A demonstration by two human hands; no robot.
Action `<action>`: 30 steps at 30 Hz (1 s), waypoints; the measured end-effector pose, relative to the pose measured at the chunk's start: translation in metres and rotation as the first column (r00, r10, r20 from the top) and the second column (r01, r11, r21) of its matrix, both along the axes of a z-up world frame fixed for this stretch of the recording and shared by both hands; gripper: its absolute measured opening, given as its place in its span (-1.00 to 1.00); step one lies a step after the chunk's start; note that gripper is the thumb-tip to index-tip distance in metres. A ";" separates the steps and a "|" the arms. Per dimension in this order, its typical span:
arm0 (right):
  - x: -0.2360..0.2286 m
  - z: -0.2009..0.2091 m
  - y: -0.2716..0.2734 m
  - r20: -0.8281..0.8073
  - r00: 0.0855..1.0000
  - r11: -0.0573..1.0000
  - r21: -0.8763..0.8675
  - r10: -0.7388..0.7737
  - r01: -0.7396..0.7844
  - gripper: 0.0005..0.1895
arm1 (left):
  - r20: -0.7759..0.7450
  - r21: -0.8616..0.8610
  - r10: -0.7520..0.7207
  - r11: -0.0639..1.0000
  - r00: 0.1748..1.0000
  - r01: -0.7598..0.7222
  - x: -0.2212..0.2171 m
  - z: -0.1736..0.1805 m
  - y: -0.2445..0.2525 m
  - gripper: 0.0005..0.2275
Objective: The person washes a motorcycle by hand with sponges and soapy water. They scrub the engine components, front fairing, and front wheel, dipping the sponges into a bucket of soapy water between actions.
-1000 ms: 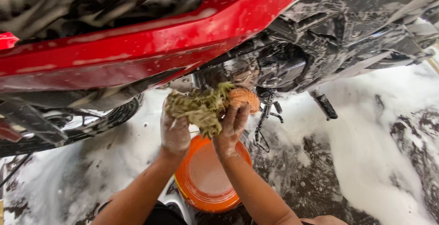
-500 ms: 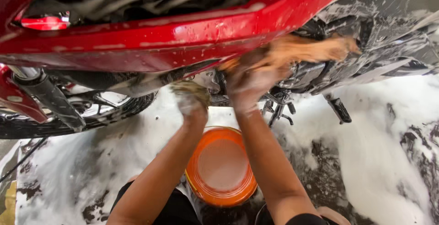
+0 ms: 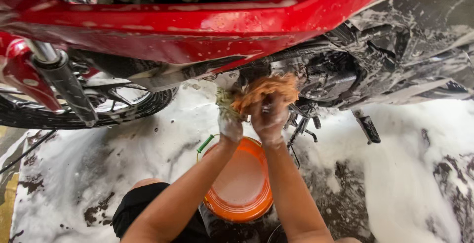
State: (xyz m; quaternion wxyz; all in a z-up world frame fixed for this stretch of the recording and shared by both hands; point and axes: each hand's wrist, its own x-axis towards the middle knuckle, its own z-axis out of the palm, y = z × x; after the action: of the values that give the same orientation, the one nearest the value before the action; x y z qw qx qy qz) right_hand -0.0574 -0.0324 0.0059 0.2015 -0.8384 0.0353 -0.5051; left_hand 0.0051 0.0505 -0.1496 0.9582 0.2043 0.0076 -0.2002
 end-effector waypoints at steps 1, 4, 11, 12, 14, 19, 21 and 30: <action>0.002 0.001 0.007 0.019 0.999 0.993 -0.107 -0.049 0.051 -0.57 | -0.111 -0.078 0.007 0.997 0.994 -0.016 0.001 -0.010 -0.006 -0.70; 0.015 0.006 0.004 0.224 0.928 0.898 -0.265 -0.297 0.351 -0.51 | -0.140 0.245 0.087 0.968 0.986 -0.050 0.039 -0.042 -0.014 -0.71; 0.008 0.010 0.019 -0.146 0.932 0.892 -0.370 -0.332 0.260 -0.66 | 0.459 0.822 -0.273 0.492 0.845 -0.288 0.125 -0.089 -0.009 -0.71; 0.010 0.008 0.019 -0.132 0.935 0.890 -0.373 -0.330 0.262 -0.65 | 0.442 0.895 -0.476 0.182 0.760 -0.406 0.129 -0.086 0.000 -0.75; 0.013 0.001 0.022 -0.110 0.944 0.894 -0.369 -0.311 0.252 -0.62 | 0.321 0.914 -0.531 -0.045 0.784 -0.404 0.120 -0.081 0.019 -0.81; 0.019 -0.008 0.026 -0.092 0.947 0.903 -0.343 -0.307 0.260 -0.58 | -0.087 0.790 0.013 0.610 0.996 0.061 0.121 -0.078 0.029 -0.85; 0.016 -0.008 0.024 -0.123 0.943 0.900 -0.357 -0.311 0.250 -0.58 | 0.034 0.456 0.159 0.876 0.987 -0.157 0.121 -0.083 0.026 -0.86; 0.010 0.006 0.031 -0.191 0.932 0.907 -0.354 -0.310 0.229 -0.59 | 0.275 -0.225 0.321 0.938 0.906 -0.264 0.188 -0.050 -0.002 -0.67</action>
State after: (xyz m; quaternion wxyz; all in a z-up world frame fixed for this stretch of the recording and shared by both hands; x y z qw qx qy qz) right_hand -0.0479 -0.0009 0.0123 -0.0180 -0.9023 0.0918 -0.4208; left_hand 0.1931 0.0483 -0.1993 0.9813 0.1407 -0.1296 -0.0193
